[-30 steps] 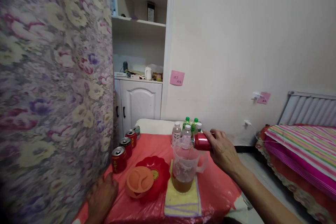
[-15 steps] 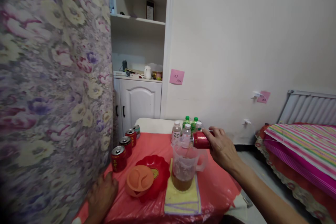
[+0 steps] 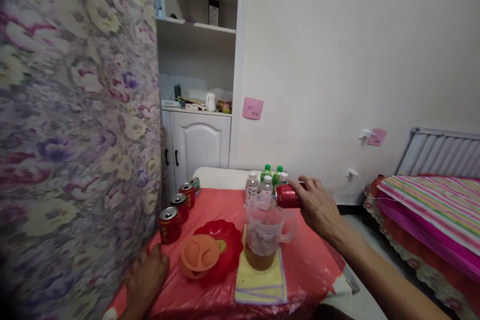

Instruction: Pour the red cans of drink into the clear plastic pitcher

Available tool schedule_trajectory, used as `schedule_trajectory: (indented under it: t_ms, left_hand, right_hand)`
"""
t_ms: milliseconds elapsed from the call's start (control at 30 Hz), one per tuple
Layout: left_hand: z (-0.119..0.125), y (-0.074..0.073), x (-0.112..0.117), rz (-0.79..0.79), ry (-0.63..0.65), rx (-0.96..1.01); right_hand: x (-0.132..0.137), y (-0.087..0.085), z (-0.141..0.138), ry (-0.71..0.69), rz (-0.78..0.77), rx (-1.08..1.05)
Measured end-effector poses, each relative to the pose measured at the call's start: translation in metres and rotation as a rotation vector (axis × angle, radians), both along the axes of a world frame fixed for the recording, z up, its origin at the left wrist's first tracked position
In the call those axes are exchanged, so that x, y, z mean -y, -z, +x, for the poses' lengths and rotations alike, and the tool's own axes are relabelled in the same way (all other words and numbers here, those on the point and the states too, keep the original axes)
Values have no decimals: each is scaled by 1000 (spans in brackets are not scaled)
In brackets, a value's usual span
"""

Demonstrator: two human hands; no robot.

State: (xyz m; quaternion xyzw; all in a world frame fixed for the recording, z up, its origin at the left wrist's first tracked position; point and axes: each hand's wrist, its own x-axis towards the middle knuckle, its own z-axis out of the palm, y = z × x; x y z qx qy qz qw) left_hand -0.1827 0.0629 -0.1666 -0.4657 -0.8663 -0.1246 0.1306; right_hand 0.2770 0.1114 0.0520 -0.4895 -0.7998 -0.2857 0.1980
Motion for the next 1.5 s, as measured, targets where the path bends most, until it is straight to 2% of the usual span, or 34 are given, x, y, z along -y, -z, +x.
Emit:
schedule_trajectory:
  t_ms: [300, 600, 900, 1233, 1500]
  left_hand:
    - [1, -1, 1, 7, 5, -19]
    - [2, -2, 1, 19, 1, -8]
    - [0, 3, 0, 22, 6, -9]
    - [0, 1, 0, 20, 7, 15]
    - [0, 1, 1, 30, 18, 8]
  right_hand:
    - [-2, -7, 1, -32, -9, 22]
    - [-5, -11, 3, -101, 69, 30]
    - [-4, -18, -1, -95, 50, 75]
    - [-6, -24, -4, -165, 51, 87]
    - [-12, -27, -10, -195, 28, 177]
